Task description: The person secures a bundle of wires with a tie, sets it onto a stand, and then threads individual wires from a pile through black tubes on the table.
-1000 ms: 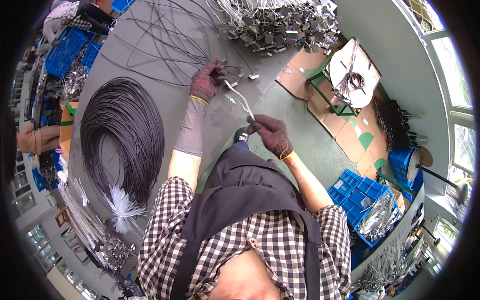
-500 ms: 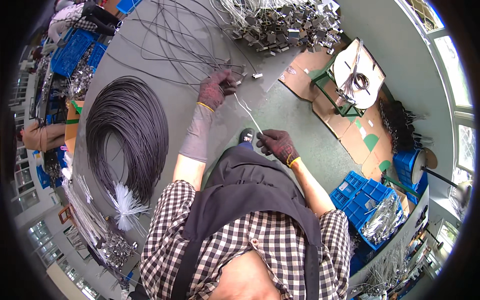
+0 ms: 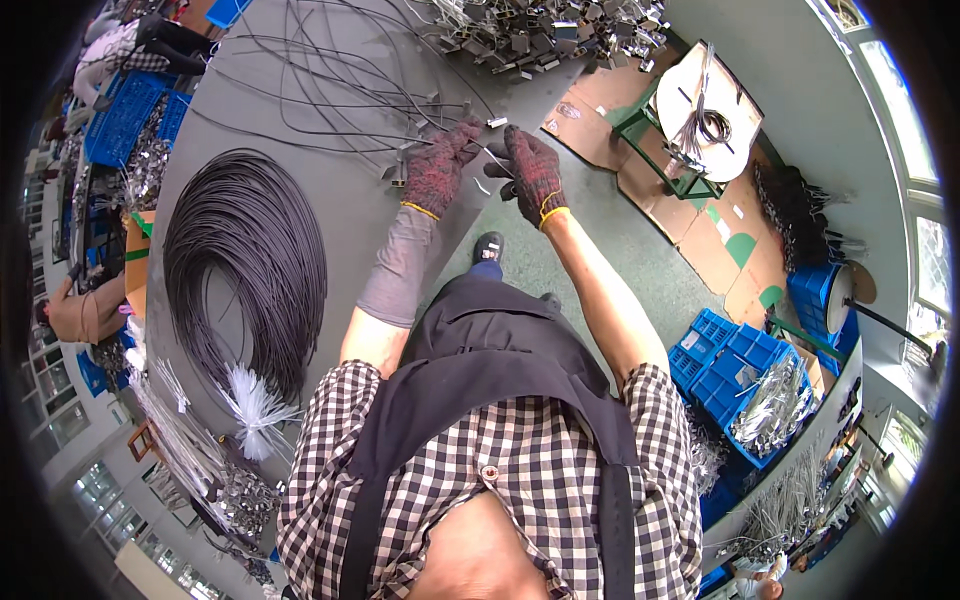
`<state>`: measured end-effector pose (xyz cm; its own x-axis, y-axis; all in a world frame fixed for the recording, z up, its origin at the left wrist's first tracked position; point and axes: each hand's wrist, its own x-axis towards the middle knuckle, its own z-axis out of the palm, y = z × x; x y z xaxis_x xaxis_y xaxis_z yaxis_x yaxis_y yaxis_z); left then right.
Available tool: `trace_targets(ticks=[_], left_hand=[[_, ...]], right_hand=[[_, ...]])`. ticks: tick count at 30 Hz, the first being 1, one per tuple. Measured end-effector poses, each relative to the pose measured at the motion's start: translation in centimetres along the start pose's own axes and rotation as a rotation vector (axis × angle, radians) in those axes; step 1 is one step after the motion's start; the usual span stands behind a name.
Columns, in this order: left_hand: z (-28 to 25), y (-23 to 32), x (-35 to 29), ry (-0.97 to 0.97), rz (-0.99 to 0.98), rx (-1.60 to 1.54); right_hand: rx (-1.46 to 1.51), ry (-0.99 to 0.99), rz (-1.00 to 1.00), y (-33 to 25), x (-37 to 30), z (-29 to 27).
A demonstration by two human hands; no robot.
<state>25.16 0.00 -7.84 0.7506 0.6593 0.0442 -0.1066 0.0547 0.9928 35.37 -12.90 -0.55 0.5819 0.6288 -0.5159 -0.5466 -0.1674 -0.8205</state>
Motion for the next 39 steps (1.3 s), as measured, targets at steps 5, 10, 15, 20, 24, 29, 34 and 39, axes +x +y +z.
trace_targets(ticks=[5,10,15,20,24,29,34,39], left_hand=[[2.2,4.1,-0.2,0.075,-0.155,-0.335],[3.3,5.5,-1.2,0.031,-0.232,-0.324],[2.0,6.9,-0.5,0.022,-0.002,-0.044],[-5.3,8.2,-0.1,0.051,-0.798,0.068],[-13.7,16.5,-0.5,0.001,-0.531,-0.059],[-28.5,30.3,2.3,0.417,0.218,-0.105],[-30.8,39.8,0.4,0.575,0.742,0.743],[-27.7,29.9,4.8,0.342,0.183,0.137]], right_hand=[[0.184,0.024,0.131,-0.4,1.8,0.6],[0.228,0.091,0.105,-1.0,2.5,3.5],[-0.083,0.167,-0.031,-2.1,3.3,5.0],[-1.019,0.371,-0.635,-6.2,6.4,4.0],[-1.005,0.434,-0.911,-11.4,9.0,2.0],[-1.24,0.451,-0.833,-13.8,12.1,2.2],[-1.554,0.476,-0.672,-14.3,12.2,4.7],[-1.613,0.472,-0.532,-15.2,13.0,3.7]])
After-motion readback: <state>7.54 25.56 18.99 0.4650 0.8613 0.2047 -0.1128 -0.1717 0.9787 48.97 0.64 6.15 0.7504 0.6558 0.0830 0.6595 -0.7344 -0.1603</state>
